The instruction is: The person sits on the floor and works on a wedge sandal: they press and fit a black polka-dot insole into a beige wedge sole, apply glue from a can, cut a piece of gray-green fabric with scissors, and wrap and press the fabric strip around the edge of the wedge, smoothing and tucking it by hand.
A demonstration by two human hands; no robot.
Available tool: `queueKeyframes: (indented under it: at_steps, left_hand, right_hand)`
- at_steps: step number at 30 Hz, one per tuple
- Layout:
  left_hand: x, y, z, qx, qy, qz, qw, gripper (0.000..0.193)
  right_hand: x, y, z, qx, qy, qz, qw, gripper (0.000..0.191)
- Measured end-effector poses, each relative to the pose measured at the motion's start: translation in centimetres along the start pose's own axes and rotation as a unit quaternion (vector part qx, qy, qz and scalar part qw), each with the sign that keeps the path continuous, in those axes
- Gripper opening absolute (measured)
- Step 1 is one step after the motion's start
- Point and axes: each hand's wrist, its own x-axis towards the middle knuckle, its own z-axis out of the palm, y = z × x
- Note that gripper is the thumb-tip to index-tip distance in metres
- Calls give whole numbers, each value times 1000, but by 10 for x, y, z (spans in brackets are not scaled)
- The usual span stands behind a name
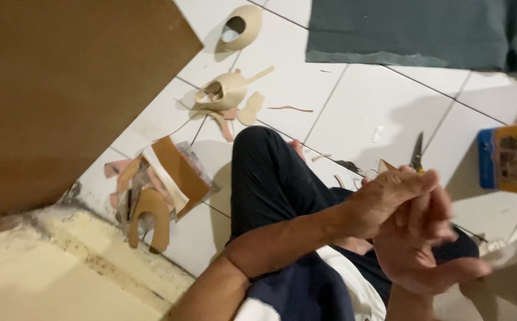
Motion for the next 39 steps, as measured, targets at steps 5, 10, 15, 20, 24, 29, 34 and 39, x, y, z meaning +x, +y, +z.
queueKeyframes:
  at_steps: [5,10,15,20,24,29,34,39]
  left_hand:
    - [-5,8,6,138,41,-41,989,41]
    - [-1,16,-19,225,108,-3,968,50]
    - [-11,-16,-31,428,42,-21,902,74]
    - [-41,-58,-17,594,-64,-96,796,75]
    - [-28,-57,-22,600,-26,-58,798,77]
    - [-13,-46,-36,635,-4,-74,769,79]
    - [-3,0,-88,597,170,-33,783,62]
    - [-3,55,-118,575,249,-63,777,36]
  right_hand:
    - [3,-33,-25,-28,132,-111,985,116]
    - [0,-46,-57,-633,-169,5,755,102]
    - [13,-31,-44,-686,-127,-135,704,115]
    - [47,-58,6,-597,-99,-193,772,103]
    - [43,-47,5,-598,-6,-157,786,76]
    - [29,-36,-12,-523,8,-88,848,62]
    - [47,-75,-26,-791,45,-110,600,48]
    - [109,-129,-46,-932,185,-138,280,51]
